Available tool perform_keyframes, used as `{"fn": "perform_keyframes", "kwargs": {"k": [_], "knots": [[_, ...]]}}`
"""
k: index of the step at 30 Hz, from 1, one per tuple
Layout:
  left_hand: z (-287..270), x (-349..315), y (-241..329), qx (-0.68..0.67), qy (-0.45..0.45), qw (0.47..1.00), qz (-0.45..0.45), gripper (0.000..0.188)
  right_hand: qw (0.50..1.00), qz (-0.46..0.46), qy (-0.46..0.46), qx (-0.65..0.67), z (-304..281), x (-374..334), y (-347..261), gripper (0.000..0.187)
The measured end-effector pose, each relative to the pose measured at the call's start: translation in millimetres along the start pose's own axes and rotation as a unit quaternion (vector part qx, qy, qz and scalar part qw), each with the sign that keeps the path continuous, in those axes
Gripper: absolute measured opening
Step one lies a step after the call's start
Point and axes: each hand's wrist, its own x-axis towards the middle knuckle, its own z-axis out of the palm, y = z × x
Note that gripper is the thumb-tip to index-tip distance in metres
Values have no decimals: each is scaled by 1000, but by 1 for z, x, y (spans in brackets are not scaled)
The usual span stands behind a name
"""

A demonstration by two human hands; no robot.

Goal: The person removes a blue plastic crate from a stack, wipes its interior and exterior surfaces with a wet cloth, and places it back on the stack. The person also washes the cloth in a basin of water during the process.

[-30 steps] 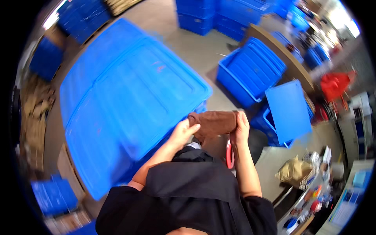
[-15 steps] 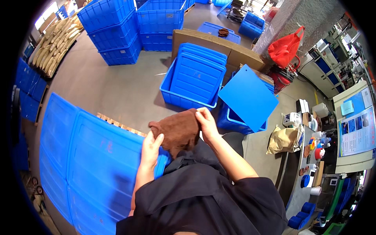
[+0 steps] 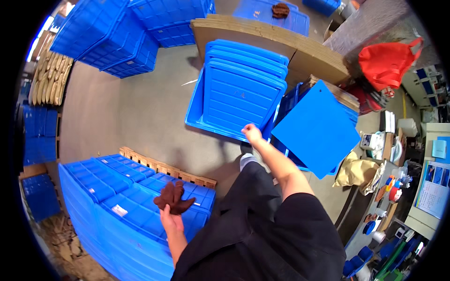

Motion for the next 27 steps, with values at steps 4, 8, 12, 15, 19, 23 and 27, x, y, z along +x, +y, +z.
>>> {"fn": "perform_keyframes", "kwargs": {"k": [4, 8, 12, 15, 19, 23, 27], "knots": [[49, 35, -32, -5, 46, 996, -81, 53, 962, -65, 130, -231, -78, 123, 3, 50], [108, 50, -46, 53, 47, 991, -116, 48, 924, -57, 158, -344, -124, 198, -29, 73], [152, 62, -53, 104, 29, 987, -122, 49, 897, 10, 69, -437, -135, 216, -65, 86], [167, 74, -57, 146, 5, 981, -128, 51, 900, 13, 94, -426, -127, 219, -54, 86], [168, 87, -63, 167, -28, 977, -127, 49, 905, 9, 130, -405, -131, 225, -45, 77], [165, 89, -63, 138, -26, 980, -141, 48, 894, -64, 148, -418, -142, 197, -69, 59], [150, 77, -53, 97, -30, 985, -141, 48, 921, -168, 51, -348, -142, 154, -51, 53]]}}
